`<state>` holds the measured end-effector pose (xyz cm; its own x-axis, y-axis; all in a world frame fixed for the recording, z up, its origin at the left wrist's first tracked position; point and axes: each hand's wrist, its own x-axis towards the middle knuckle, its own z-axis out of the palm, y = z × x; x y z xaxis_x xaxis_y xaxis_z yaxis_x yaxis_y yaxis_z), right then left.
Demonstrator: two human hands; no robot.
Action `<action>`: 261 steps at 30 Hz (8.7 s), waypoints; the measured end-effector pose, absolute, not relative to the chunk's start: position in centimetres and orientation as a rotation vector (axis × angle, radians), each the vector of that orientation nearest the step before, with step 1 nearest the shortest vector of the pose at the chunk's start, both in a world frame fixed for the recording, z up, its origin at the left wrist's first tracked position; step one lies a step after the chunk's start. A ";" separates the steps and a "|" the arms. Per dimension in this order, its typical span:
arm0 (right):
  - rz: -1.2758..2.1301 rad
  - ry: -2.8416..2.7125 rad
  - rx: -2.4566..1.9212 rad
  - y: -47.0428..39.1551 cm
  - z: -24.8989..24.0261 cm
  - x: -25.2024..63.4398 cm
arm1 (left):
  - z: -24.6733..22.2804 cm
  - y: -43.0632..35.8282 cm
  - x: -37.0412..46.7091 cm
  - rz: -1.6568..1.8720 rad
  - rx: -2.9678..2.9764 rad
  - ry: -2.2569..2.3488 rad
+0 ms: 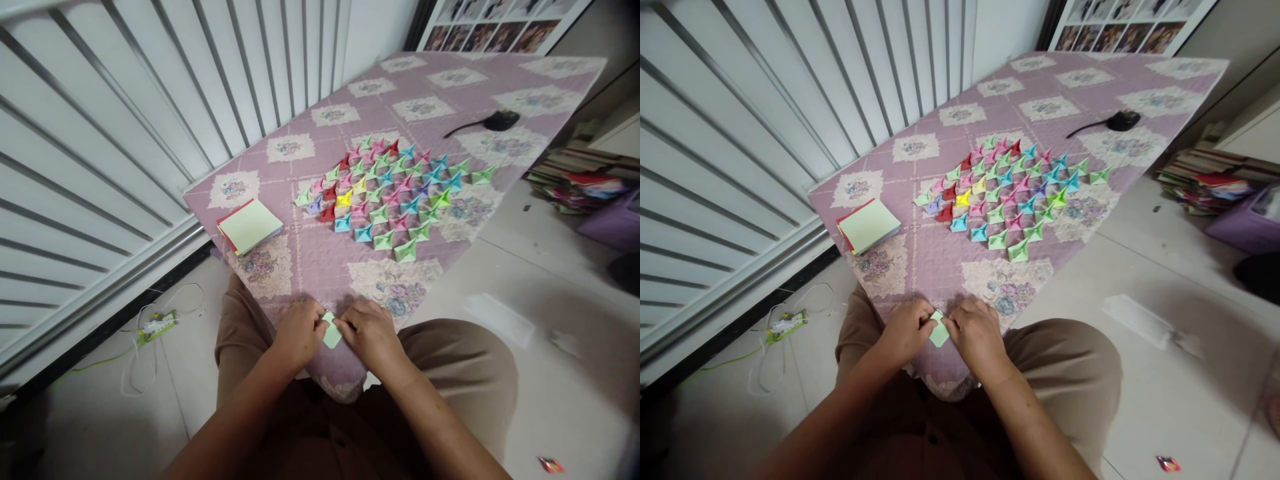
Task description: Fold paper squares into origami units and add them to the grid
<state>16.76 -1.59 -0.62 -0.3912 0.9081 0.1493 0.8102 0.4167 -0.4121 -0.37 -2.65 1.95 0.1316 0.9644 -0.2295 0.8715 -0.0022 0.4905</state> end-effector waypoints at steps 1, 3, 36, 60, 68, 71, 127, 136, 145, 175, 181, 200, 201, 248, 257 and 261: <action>0.387 -2.329 -1.478 -1.6 -0.6 16.8 | 2.0 -2.7 -0.5 0.258 1.866 1.742; 0.385 -2.328 -1.482 -1.5 -0.6 16.7 | 2.1 -2.8 -0.8 0.295 1.824 1.711; 0.402 -2.312 -1.511 -1.3 -0.5 16.3 | 2.1 -2.9 -1.2 0.080 1.937 1.778; 0.540 -2.279 -1.613 -1.3 0.1 16.0 | -1.0 -3.9 -3.3 0.255 2.775 1.328; 0.639 -2.262 -1.550 -1.2 0.4 16.4 | -0.2 -4.1 -3.6 0.120 2.836 1.282; 0.648 -2.293 -1.568 -1.1 0.7 16.4 | -0.1 -4.0 -3.8 0.103 2.851 1.253; 0.514 -2.256 -1.500 -2.1 0.6 17.5 | 1.3 -4.5 -3.9 -0.034 2.903 1.231; 0.544 -2.424 -1.211 -4.3 0.1 17.2 | 1.7 -3.6 -4.6 0.024 2.724 1.227; 0.606 -2.405 -1.238 -3.9 -0.1 17.5 | 1.2 -3.2 -4.4 0.040 2.750 1.242; 0.452 -2.268 -1.252 -3.2 0.7 15.9 | 1.2 -3.4 -3.1 0.601 2.254 1.402; 1.033 -2.173 -1.261 -1.8 2.9 16.2 | 3.2 -2.3 -3.7 0.370 1.886 1.320; 0.697 -2.369 -1.333 -0.8 0.3 16.4 | 1.5 -0.8 -2.9 0.079 2.159 1.505; 0.699 -2.369 -1.313 -0.8 0.2 16.5 | 1.5 -0.8 -2.9 0.094 2.167 1.497; 0.271 -2.581 -1.067 -3.1 -1.3 18.2 | 0.5 -5.4 -3.8 -0.045 2.738 1.395; 0.213 -2.466 -1.106 -3.4 -1.6 18.2 | 1.3 -6.0 -3.3 -0.114 2.755 1.390; 0.203 -2.380 -1.172 -4.2 -1.4 17.8 | 1.3 -6.0 -3.3 -0.108 2.764 1.385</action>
